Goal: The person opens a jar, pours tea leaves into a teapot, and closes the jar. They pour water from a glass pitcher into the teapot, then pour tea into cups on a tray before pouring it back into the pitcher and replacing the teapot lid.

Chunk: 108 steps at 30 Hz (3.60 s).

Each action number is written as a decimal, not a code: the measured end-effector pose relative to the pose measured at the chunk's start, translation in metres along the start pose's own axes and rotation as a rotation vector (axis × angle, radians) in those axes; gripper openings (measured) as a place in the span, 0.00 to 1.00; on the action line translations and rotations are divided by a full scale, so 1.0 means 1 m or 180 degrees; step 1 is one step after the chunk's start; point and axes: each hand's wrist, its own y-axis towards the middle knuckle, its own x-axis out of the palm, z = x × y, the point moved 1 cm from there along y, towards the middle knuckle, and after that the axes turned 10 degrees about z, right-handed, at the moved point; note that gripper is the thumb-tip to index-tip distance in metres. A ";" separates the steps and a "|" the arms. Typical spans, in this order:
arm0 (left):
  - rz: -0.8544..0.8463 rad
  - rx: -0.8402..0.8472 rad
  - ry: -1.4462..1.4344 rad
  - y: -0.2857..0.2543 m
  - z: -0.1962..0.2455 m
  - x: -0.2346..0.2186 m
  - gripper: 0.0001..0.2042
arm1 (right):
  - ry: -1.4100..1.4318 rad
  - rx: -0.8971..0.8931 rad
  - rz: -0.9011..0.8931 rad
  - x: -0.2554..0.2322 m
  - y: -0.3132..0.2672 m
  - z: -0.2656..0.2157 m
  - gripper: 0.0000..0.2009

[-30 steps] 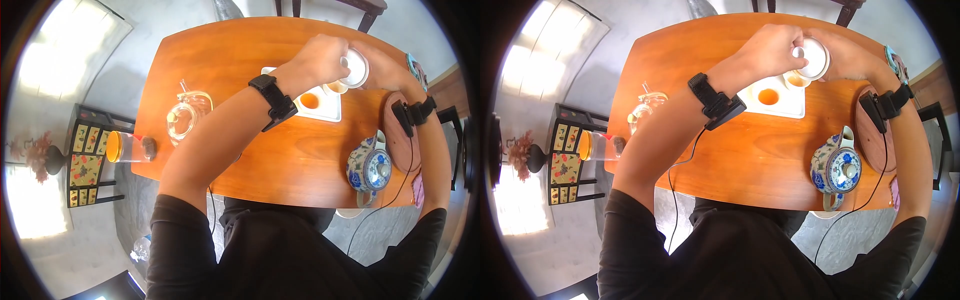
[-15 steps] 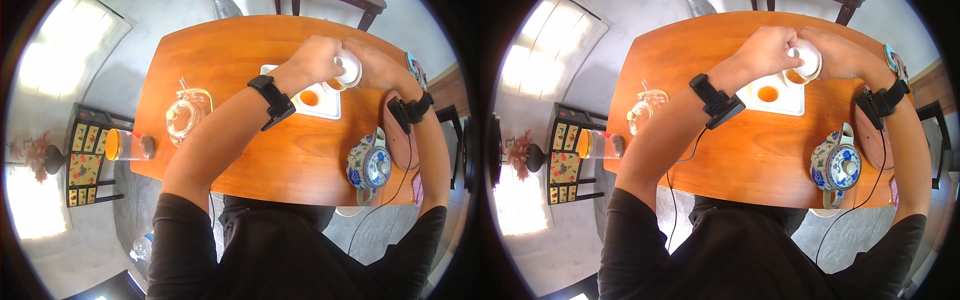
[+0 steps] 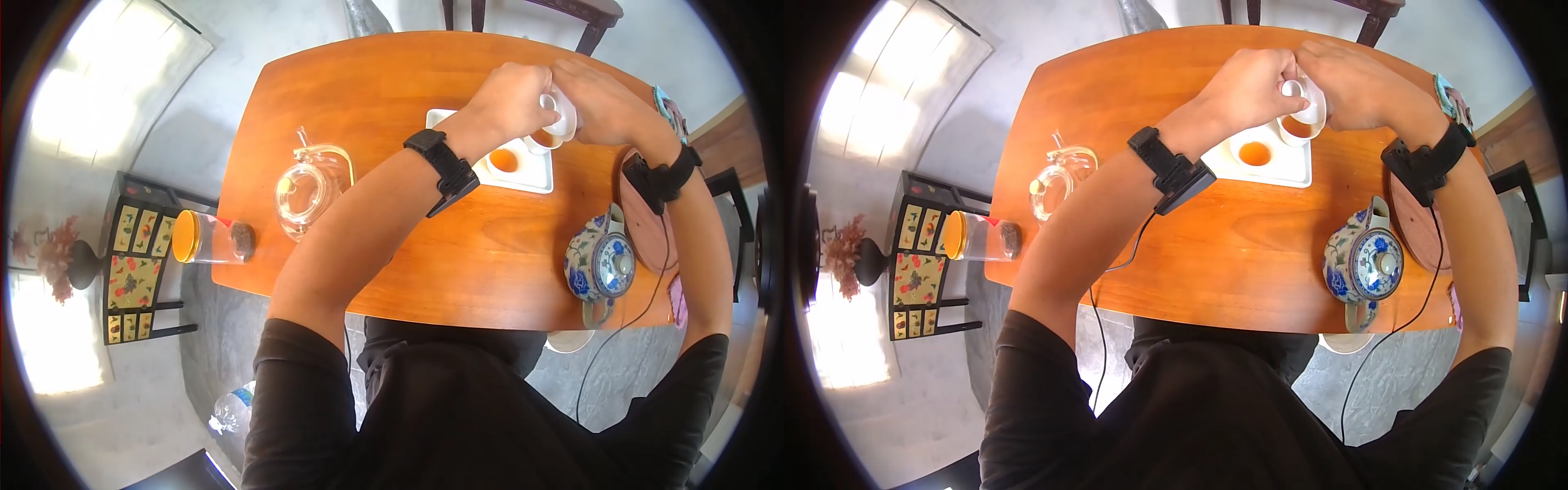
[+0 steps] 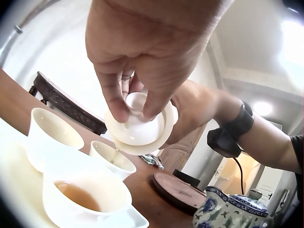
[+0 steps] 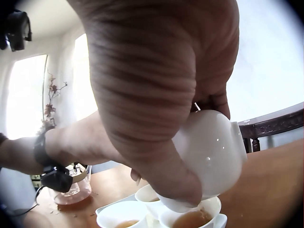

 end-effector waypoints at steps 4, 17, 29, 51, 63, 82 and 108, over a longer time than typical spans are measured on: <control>0.0056 0.0052 0.0016 0.000 0.004 -0.007 0.14 | -0.0135 -0.0192 0.0177 -0.002 0.003 -0.001 0.31; 0.0105 -0.0424 -0.0336 0.006 0.009 -0.013 0.14 | 0.1046 0.0769 0.0212 0.002 -0.007 0.007 0.42; 0.0099 0.0763 0.0414 0.035 0.076 -0.058 0.15 | 0.3342 0.1074 0.1270 -0.021 -0.036 -0.015 0.41; 0.1223 -0.1281 -0.0369 -0.401 0.086 -0.117 0.10 | 0.2586 0.1831 0.2225 0.098 -0.034 -0.268 0.40; 0.1077 -0.0700 0.0082 -0.272 0.068 -0.106 0.25 | 0.1758 0.2116 0.2699 0.139 -0.005 -0.242 0.43; -0.1915 -0.0955 0.0834 -0.125 0.011 -0.087 0.50 | 0.2344 0.2380 0.2342 0.106 -0.036 -0.246 0.52; -0.1614 -0.1109 0.1143 -0.059 -0.037 -0.053 0.43 | 0.3442 0.2074 0.1283 0.068 -0.177 -0.291 0.27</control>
